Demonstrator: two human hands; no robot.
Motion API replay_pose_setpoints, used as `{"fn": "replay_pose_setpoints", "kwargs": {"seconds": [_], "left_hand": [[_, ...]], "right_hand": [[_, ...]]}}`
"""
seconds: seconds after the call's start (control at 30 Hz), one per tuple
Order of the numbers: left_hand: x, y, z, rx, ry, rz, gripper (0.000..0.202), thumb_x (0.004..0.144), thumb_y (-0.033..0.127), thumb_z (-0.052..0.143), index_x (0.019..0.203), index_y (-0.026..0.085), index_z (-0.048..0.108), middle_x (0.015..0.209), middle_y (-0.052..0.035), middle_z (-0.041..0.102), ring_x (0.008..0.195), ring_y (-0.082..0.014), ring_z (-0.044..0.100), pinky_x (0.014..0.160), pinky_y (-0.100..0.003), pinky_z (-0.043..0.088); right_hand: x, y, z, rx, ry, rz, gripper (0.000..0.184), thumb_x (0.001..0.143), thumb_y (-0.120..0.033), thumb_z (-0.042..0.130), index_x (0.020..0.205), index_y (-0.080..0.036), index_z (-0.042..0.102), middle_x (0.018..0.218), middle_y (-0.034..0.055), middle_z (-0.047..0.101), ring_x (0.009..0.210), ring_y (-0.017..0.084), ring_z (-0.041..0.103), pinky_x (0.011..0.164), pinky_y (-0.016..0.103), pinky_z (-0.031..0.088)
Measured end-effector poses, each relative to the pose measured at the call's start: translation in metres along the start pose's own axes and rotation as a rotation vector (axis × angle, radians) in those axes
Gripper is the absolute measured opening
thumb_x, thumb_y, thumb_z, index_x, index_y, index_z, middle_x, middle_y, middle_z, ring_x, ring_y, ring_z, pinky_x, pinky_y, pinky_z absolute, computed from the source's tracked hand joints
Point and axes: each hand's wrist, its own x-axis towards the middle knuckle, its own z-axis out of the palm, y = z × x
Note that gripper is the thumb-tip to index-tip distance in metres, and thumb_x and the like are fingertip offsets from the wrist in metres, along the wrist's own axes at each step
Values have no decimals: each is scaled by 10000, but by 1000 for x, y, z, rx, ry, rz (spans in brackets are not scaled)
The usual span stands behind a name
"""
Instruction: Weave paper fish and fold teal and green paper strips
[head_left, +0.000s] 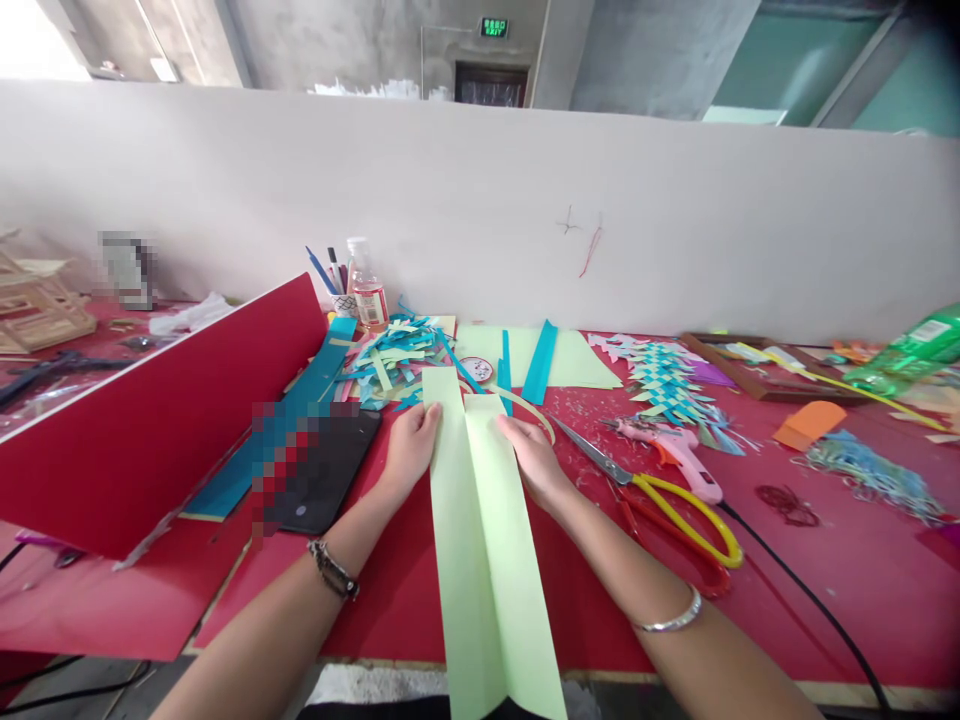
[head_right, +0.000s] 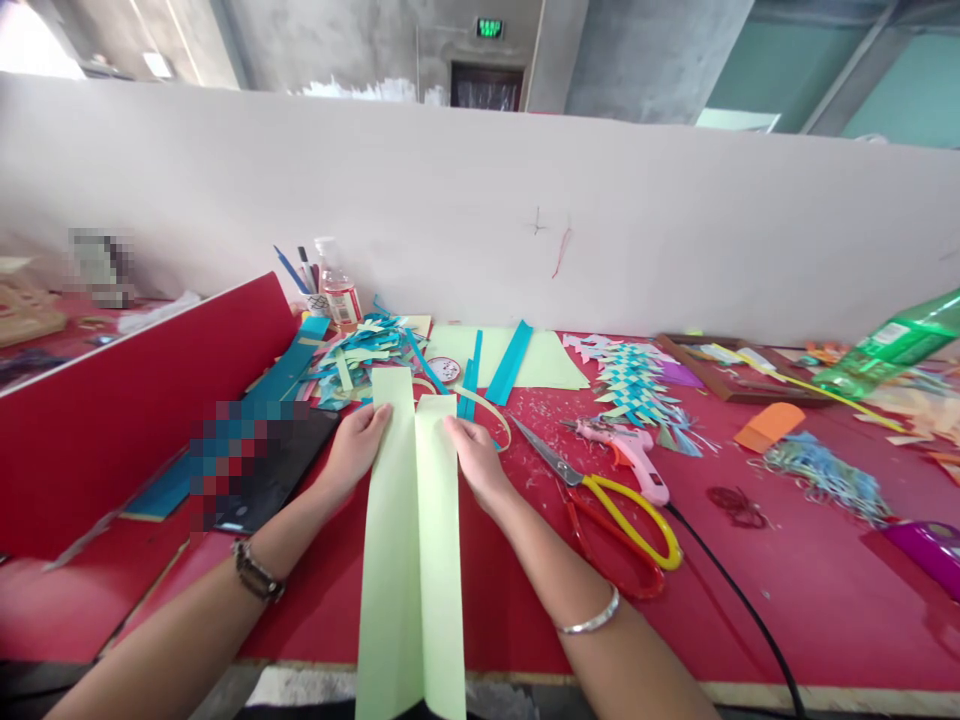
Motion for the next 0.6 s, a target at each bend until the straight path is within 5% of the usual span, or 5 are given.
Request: {"fn": "replay_pose_setpoints", "kwargs": {"seconds": [0.23,0.4,0.6], "left_hand": [[1,1,-2,-77,-23,-43,276,761,389,404,652,151,491,604,13,506,593,-113,481,507,-194,343],[-7,8,1,-221,-300,-262,388,680,458,531,858,120,598,815,-82,646,724,-188,591,588,-239,440],[-8,11,-1,-226,-330,-217,375,672,435,530,801,91,606,733,-74,651,605,-170,586,510,-238,435]], "right_hand": [[0,0,0,110,-11,-17,320,641,-482,572,684,-166,592,704,36,646,707,212,599,657,312,455],[7,7,-7,59,34,-116,325,714,-485,491,802,-190,595,737,27,636,692,181,575,644,292,447],[4,2,-4,-51,-131,-34,261,646,-418,554,512,-197,522,444,-20,489,410,105,410,426,254,331]]}}
